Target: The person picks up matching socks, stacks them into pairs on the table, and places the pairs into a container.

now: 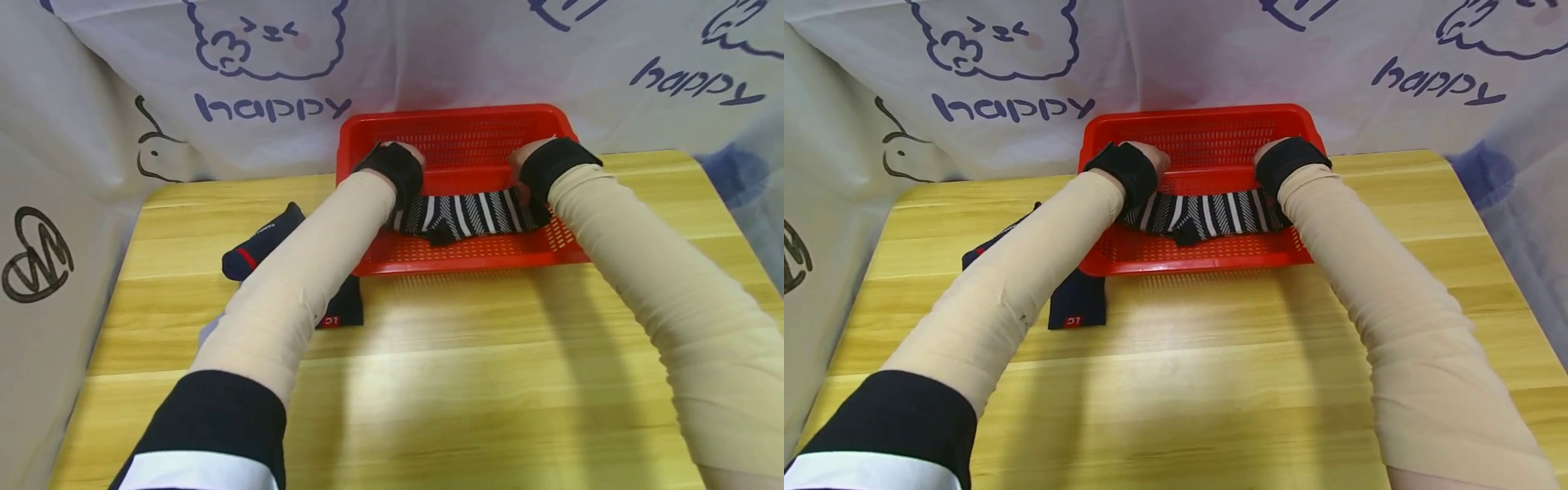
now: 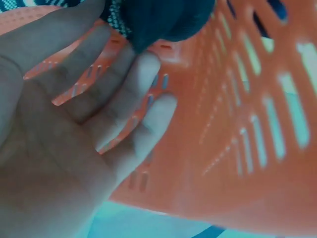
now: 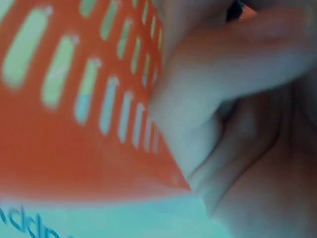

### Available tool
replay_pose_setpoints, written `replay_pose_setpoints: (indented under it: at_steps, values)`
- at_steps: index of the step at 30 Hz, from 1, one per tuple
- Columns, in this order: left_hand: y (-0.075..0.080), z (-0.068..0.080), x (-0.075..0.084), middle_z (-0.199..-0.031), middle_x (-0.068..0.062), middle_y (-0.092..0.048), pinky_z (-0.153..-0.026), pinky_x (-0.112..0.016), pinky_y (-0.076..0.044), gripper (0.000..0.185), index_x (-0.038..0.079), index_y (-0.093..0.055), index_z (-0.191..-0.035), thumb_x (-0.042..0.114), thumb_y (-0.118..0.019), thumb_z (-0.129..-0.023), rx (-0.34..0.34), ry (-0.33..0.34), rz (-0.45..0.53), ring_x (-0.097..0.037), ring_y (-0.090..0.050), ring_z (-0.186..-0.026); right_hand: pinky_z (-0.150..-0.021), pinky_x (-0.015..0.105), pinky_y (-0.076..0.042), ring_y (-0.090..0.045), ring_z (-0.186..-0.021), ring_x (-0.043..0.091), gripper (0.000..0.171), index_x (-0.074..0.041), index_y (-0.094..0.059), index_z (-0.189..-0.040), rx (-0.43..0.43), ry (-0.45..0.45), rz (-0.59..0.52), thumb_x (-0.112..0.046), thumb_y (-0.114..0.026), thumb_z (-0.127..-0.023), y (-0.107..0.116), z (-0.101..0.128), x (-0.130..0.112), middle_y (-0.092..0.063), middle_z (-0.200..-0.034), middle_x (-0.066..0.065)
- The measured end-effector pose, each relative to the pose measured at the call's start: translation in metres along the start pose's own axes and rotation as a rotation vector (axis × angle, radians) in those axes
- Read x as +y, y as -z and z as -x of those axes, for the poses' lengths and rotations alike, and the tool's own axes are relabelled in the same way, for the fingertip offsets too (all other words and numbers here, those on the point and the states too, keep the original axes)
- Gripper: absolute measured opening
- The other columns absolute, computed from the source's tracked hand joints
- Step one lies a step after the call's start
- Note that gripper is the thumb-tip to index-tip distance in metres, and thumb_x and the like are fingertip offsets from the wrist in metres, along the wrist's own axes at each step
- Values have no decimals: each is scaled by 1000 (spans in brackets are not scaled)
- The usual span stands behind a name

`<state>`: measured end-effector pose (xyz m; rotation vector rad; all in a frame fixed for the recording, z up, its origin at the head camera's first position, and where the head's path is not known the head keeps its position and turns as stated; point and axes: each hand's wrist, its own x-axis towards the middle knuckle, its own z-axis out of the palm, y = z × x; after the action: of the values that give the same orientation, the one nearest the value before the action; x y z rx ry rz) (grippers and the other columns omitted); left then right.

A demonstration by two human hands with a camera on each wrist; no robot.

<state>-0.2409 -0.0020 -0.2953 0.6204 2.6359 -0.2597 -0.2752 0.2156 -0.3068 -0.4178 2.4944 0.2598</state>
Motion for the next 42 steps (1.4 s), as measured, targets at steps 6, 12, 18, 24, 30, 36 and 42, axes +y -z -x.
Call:
replay_pose_setpoints:
  at_steps: [6, 12, 18, 24, 30, 36, 42]
  values:
    - [3, -4, 0, -110, -8, -65, -105, -39, -47, 38, 6, -59, -114, 14, -70, -78, 43, -12, -7, -26, -57, -107, -82, 45, -52, -56, -82, 32, 43, 4, -59, -109, 143, 20, 108, -11, -79, -73, 4, -6, -13, -66, -95, 21]
    - [-5, -3, -1, -110, -6, -66, -102, -38, -50, 48, 9, -62, -113, 15, -81, -70, 4, 10, 48, -25, -58, -105, -60, 29, -46, -55, -65, 18, 51, -2, -50, -121, -186, -45, -283, -27, -76, -84, -3, -22, -26, -55, -88, 10]
    - [-10, -8, 1, -107, -6, -66, -98, -39, -52, 47, 10, -64, -108, 17, -86, -67, -31, 21, 105, -24, -59, -103, -60, 27, -42, -51, -65, 15, 35, -2, -63, -93, -279, -13, -176, -34, -75, -85, -14, -21, -23, -56, -72, 1]
    - [-13, -10, 1, -105, -6, -66, -96, -39, -53, 47, 11, -64, -105, 17, -87, -65, -42, 42, 150, -24, -60, -102, -69, 30, -40, -48, -82, 19, 37, -3, -64, -92, -219, -18, -135, -36, -77, -82, -11, -6, -16, -55, -79, 2]
    - [-13, -10, 0, -104, -6, -67, -97, -39, -52, 44, 9, -65, -104, 18, -85, -65, -29, 12, 92, -24, -60, -100, -72, 33, -43, -50, -81, 20, 34, -6, -65, -91, -123, 17, -86, -35, -79, -80, -12, 3, -18, -55, -79, 1]
    - [-13, -7, 1, -106, -6, -68, -97, -39, -52, 38, 9, -66, -101, 15, -82, -68, -13, 29, 117, -23, -60, -103, -70, 38, -47, -52, -78, 22, 31, -8, -69, -90, -12, 29, -108, -32, -82, -75, -19, 6, -20, -59, -78, 2]
    - [-12, 4, 10, -99, -4, -65, -92, -37, -53, 33, 12, -63, -100, 22, -77, -72, 24, -30, 45, -23, -59, -97, -84, 39, -45, -47, -92, 25, 50, 1, -55, -112, -116, 2, -174, -30, -79, -81, -21, -7, -15, -52, -96, 9]
